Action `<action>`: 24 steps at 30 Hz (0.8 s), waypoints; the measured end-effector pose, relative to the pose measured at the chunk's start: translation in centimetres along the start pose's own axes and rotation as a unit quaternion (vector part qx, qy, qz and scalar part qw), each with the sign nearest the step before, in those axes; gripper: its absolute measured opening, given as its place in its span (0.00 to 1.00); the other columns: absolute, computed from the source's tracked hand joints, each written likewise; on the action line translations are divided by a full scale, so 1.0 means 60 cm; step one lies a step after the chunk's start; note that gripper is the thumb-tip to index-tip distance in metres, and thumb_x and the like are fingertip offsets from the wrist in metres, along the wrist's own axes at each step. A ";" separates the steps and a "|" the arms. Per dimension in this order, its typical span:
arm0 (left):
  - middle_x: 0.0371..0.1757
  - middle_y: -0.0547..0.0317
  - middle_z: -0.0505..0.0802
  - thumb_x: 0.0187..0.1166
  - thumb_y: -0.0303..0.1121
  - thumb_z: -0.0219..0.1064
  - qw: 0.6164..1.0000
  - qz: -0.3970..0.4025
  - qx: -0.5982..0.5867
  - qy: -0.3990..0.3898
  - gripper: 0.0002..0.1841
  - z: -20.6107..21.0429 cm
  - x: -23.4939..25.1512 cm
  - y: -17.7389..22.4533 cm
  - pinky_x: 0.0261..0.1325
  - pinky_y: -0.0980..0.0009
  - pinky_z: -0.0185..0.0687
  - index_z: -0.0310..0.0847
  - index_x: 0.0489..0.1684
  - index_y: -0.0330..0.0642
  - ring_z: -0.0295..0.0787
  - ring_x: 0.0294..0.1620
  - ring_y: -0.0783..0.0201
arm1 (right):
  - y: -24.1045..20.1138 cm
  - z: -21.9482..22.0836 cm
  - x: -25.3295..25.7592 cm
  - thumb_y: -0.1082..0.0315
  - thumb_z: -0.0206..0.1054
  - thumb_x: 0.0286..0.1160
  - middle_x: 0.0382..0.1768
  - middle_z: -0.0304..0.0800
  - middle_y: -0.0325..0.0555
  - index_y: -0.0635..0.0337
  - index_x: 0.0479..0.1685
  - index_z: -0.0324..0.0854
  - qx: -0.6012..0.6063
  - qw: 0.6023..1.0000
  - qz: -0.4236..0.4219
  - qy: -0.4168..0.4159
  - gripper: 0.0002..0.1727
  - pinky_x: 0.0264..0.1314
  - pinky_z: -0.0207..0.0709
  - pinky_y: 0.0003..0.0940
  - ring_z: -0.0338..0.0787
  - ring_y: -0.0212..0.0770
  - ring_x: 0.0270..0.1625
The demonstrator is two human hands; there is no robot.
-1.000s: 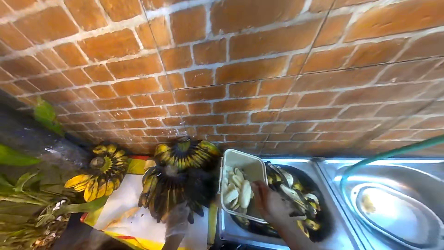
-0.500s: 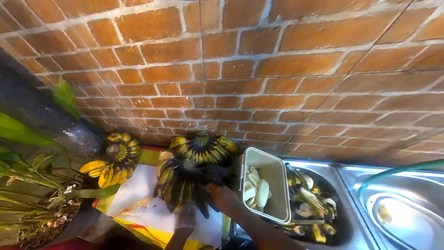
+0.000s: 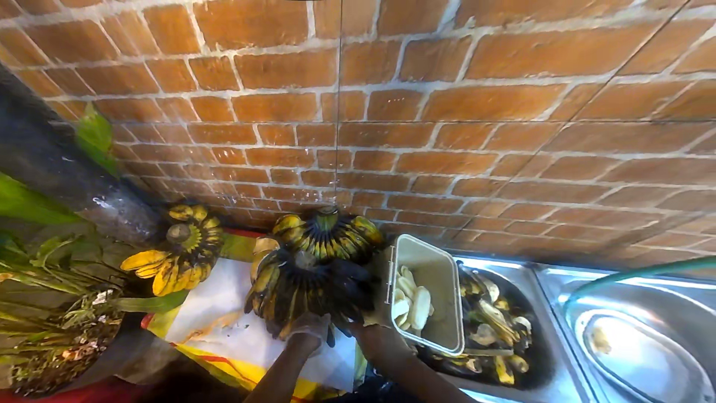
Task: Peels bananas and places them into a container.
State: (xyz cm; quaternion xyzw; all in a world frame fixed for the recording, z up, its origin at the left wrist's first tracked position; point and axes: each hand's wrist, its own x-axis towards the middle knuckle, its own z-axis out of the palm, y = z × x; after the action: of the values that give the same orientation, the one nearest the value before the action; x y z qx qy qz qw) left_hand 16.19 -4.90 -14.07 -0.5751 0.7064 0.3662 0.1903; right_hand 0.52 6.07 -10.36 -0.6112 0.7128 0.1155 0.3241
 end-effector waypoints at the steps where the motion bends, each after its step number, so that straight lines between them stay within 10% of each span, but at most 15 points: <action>1: 0.63 0.47 0.92 0.88 0.61 0.48 1.000 0.018 0.020 0.000 0.31 0.001 0.003 0.002 0.71 0.42 0.79 0.89 0.59 0.45 0.87 0.68 0.48 | 0.004 0.003 -0.006 0.69 0.50 0.88 0.56 0.91 0.66 0.35 0.86 0.66 -0.005 1.000 0.001 -0.019 0.29 0.56 0.82 0.72 0.91 0.71 0.59; 6: 0.69 0.47 0.89 0.85 0.38 0.58 0.975 0.125 0.180 -0.024 0.19 -0.008 0.009 0.010 0.73 0.38 0.76 0.82 0.72 0.51 0.82 0.73 0.43 | 0.048 0.038 -0.033 0.59 0.53 0.90 0.61 0.90 0.63 0.36 0.82 0.73 0.031 0.996 -0.010 -0.078 0.23 0.61 0.79 0.75 0.89 0.70 0.64; 10: 0.67 0.49 0.90 0.83 0.39 0.60 0.980 0.091 0.174 -0.025 0.18 -0.005 0.020 0.011 0.72 0.38 0.76 0.84 0.68 0.52 0.83 0.73 0.45 | 0.097 0.100 -0.025 0.46 0.49 0.92 0.49 0.95 0.55 0.37 0.78 0.77 0.188 0.981 -0.013 0.043 0.23 0.57 0.84 0.67 0.95 0.60 0.52; 16: 0.65 0.39 0.88 0.73 0.30 0.69 0.950 0.118 0.281 -0.060 0.20 -0.012 0.012 0.011 0.69 0.35 0.77 0.83 0.65 0.38 0.83 0.69 0.37 | 0.074 0.111 0.007 0.55 0.49 0.93 0.34 0.89 0.46 0.58 0.71 0.76 0.411 0.900 -0.059 0.134 0.21 0.45 0.88 0.45 0.91 0.42 0.34; 24: 0.70 0.36 0.86 0.79 0.43 0.67 0.994 -0.037 0.099 0.004 0.24 0.025 0.013 -0.011 0.74 0.43 0.77 0.83 0.66 0.32 0.82 0.73 0.42 | 0.009 0.117 0.096 0.38 0.57 0.86 0.50 0.93 0.55 0.61 0.58 0.88 0.443 0.892 -0.036 0.088 0.32 0.67 0.82 0.53 0.92 0.48 0.56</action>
State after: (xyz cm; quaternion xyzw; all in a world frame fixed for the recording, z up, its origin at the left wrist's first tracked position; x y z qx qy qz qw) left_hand 16.39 -4.37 -15.76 -0.5805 0.7184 0.2849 0.2565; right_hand 2.01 5.54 -19.32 -0.4371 0.6933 -0.2781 0.5009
